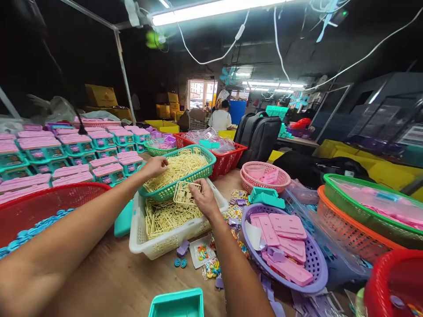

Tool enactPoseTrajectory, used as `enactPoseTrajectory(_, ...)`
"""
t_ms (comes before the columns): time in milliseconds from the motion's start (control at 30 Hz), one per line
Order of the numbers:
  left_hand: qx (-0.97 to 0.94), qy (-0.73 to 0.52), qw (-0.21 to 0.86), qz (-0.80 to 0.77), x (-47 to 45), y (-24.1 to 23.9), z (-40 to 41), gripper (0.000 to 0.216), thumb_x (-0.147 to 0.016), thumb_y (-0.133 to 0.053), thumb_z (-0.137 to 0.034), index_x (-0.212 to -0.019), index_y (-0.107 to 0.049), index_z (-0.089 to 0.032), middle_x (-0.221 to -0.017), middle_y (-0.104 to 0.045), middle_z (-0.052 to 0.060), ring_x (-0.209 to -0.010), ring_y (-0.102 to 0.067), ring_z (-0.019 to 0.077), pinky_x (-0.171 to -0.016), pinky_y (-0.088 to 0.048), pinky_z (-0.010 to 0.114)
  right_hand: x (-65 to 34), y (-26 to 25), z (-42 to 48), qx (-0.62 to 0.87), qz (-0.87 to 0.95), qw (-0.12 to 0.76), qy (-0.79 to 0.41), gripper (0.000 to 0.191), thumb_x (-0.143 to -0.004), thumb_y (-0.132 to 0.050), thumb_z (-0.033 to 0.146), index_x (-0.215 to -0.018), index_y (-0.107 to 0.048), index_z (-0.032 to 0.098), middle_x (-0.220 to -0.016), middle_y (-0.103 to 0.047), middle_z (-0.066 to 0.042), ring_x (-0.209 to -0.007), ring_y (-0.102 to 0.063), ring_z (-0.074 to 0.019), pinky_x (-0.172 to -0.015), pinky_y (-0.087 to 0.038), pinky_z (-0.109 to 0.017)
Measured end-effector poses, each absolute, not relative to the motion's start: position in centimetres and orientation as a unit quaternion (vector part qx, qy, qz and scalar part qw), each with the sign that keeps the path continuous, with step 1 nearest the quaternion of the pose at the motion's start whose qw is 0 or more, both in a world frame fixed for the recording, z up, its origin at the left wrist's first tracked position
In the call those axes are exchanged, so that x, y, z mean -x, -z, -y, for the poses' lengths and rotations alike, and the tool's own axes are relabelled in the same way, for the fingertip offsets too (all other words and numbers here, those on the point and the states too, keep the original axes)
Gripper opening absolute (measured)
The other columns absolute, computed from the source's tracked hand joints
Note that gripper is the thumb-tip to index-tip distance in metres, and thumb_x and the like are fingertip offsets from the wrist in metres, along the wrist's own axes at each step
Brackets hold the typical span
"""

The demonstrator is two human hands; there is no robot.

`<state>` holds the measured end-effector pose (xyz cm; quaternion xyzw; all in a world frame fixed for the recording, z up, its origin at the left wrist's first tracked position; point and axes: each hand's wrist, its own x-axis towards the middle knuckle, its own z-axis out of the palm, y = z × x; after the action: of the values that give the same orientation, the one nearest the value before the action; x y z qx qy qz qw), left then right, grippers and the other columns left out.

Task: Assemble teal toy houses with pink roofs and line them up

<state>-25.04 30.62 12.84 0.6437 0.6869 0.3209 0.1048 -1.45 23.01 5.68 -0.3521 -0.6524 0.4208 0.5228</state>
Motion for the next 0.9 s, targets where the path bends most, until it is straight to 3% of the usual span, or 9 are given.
enactPoseTrajectory(267, -0.512, -0.566, 0.280, -0.582, 23.9, -15.9, -25.8, 0.018, -0.071, -0.064, -0.029, -0.073, -0.050, -0.017, -0.060, -0.046, -0.006, -0.051, -0.046, 0.0072, -0.054, -0.045, 0.021, 1.3, -5.8, -23.5, 0.398, 0.597, 0.597, -0.358, 0.037, -0.083, -0.057, 0.057, -0.081, -0.046, 0.021, -0.071, -0.046, 0.004, -0.064, -0.044, -0.0118, -0.058, -0.039, -0.023)
enactPoseTrajectory(433, -0.473, -0.606, 0.406, -0.495, 19.7, -14.8, -18.4, 0.025, -0.069, -0.071, -0.031, -0.078, -0.054, -0.015, -0.064, -0.052, -0.005, -0.051, -0.055, 0.0055, -0.052, -0.050, 0.019, 1.9, -6.3, -22.4, 0.412, 0.578, 0.612, -0.350, 0.038, -0.081, -0.057, 0.058, -0.082, -0.046, 0.022, -0.073, -0.048, 0.002, -0.068, -0.047, -0.0140, -0.060, -0.041, -0.024)
enactPoseTrajectory(600, -0.444, -0.615, 0.465, -0.457, 16.1, -11.4, -12.7, 0.031, -0.070, -0.074, -0.030, -0.089, -0.054, -0.014, -0.067, -0.060, -0.003, -0.057, -0.063, 0.0086, -0.052, -0.053, 0.018, 3.0, -7.3, -17.8, 0.420, 0.565, 0.606, -0.370, 0.043, -0.089, -0.040, 0.063, -0.099, -0.049, 0.022, -0.085, -0.060, -0.003, -0.078, -0.058, -0.0166, -0.065, -0.048, -0.026)
enactPoseTrajectory(733, -0.478, -0.618, 0.447, -0.437, 15.1, -9.8, -9.7, 0.035, -0.072, -0.073, -0.031, -0.094, -0.050, -0.015, -0.069, -0.060, -0.004, -0.055, -0.063, 0.0094, -0.050, -0.054, 0.020, 1.9, -8.1, -13.2, 0.377, 0.550, 0.585, -0.461, 0.056, -0.094, -0.020, 0.066, -0.105, -0.052, 0.021, -0.088, -0.063, -0.005, -0.081, -0.062, -0.0178, -0.066, -0.051, -0.029)
enactPoseTrajectory(800, -0.526, -0.586, 0.440, -0.432, 15.0, -9.5, -8.3, 0.035, -0.074, -0.072, -0.035, -0.093, -0.050, -0.015, -0.068, -0.059, -0.004, -0.054, -0.063, 0.0110, -0.049, -0.053, 0.022, 0.5, -8.5, -10.7, 0.350, 0.571, 0.565, -0.482, 0.052, -0.092, -0.033, 0.067, -0.106, -0.054, 0.021, -0.090, -0.064, -0.005, -0.081, -0.063, -0.0181, -0.067, -0.051, -0.030)
enactPoseTrajectory(900, -0.624, -0.479, 0.458, -0.414, 15.0, -9.4, -6.4, 0.033, -0.078, -0.068, -0.040, -0.091, -0.050, -0.017, -0.070, -0.060, -0.002, -0.056, -0.063, 0.0130, -0.050, -0.051, 0.024, -2.6, -9.2, -6.7, 0.374, 0.647, 0.528, -0.403, 0.039, -0.085, -0.060, 0.052, -0.107, -0.055, 0.020, -0.098, -0.064, -0.004, -0.086, -0.062, -0.0179, -0.074, -0.051, -0.029)
